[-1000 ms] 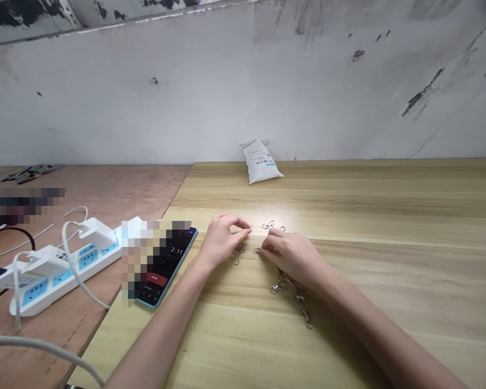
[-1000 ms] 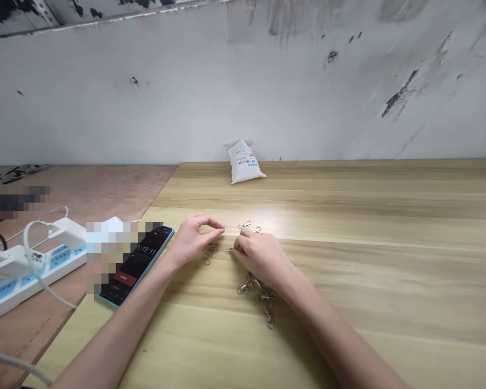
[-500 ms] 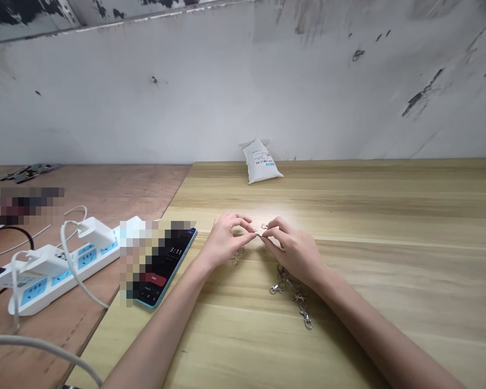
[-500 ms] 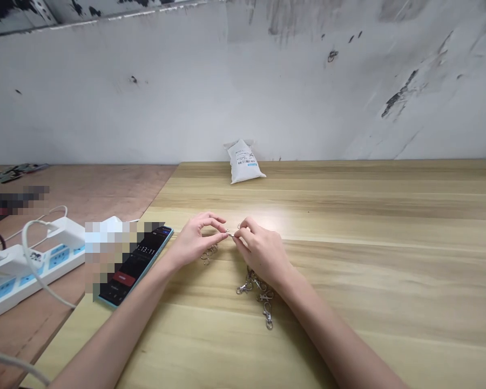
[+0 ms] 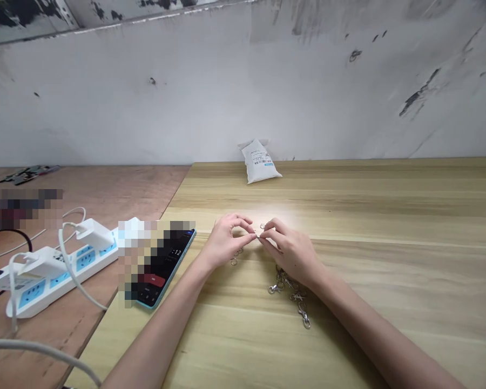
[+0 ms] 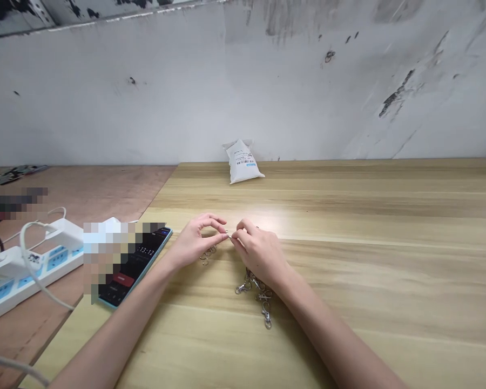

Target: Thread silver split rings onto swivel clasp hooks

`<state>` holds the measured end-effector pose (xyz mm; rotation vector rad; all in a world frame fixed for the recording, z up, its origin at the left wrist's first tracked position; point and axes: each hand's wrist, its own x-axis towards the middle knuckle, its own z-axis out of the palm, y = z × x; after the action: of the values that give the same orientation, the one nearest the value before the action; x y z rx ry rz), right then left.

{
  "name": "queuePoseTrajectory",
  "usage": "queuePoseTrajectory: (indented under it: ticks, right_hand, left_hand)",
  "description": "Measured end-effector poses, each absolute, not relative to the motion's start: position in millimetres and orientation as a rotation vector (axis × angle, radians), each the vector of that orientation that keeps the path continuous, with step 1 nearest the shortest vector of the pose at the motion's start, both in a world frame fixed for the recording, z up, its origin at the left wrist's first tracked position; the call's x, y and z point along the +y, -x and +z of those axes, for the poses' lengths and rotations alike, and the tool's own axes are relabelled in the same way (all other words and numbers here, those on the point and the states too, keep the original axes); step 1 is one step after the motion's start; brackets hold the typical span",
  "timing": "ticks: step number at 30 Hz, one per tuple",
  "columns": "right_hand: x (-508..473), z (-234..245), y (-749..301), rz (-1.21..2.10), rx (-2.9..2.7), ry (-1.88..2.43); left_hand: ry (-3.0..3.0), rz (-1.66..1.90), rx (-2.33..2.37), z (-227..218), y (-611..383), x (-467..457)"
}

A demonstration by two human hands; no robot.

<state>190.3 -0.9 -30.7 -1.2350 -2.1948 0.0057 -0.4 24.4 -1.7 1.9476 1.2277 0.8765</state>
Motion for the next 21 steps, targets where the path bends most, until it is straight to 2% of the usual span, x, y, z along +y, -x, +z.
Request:
queuePoseTrajectory:
  ticks: [4,11,21]
  right_hand:
    - [-0.5,-31.4,-189.0,0.157,-2.118,1.223]
    - [1.4,-25.9,-187.5,0.742,-1.828,1.111]
    - [3.2,-21.1,-191.5,0.817,-1.803,1.020]
  left_hand:
    - [-1.956,0.912,1.220,0.2,0.6,24.5]
    - [-1.948,0.985,1.166,2.7,-1.0,24.3]
    - [-1.700,0.960,1.117,4.7,0.1,24.0]
